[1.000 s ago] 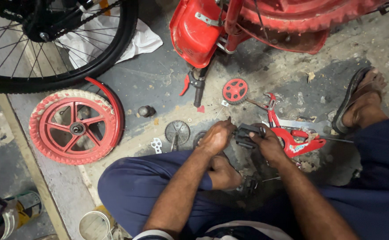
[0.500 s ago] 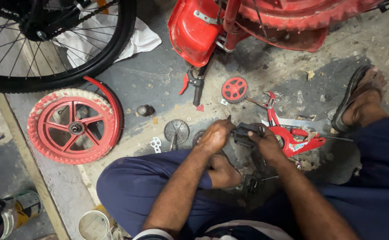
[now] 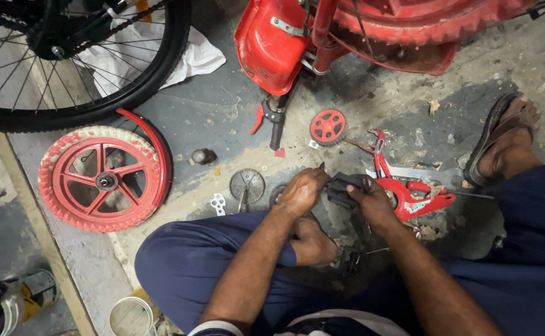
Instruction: The person sits on the floor and uses a wrench to loosen and remove a bolt from a bicycle pedal. They then separate the pedal into two halves, inspect the internal components, and reassemble the pedal by tightening the bolt back in place.
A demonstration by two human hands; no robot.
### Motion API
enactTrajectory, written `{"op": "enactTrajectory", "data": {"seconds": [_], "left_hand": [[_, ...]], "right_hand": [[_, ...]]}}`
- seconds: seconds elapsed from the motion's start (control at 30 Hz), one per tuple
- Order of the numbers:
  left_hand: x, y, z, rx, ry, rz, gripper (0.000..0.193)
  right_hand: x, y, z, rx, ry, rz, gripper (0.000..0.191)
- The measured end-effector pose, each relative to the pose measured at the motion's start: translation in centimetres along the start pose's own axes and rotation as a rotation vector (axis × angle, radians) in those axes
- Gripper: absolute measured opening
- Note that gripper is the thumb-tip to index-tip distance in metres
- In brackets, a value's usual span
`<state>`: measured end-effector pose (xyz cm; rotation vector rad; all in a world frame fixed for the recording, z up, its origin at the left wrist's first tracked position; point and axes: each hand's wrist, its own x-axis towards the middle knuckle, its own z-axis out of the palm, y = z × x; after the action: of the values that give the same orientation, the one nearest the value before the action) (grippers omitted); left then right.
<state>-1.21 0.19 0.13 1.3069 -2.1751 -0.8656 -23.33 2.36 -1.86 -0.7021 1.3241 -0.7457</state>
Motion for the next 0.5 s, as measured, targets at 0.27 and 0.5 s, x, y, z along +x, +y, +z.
{"op": "enactTrajectory", "data": {"seconds": [0.27,0.5], "left_hand": [[0.17,0.93,-1.02,0.004,-0.029,0.016,0.028],[0.07,0.41,-0.5,0.028,0.007,0.008,0.024]], "right_hand": [[-0.02,-0.22,-0.16,0.06,0.002,0.042,0.026],[-0.17,0.18,0.3,0.005,0.006,-0.005,0.024]]}}
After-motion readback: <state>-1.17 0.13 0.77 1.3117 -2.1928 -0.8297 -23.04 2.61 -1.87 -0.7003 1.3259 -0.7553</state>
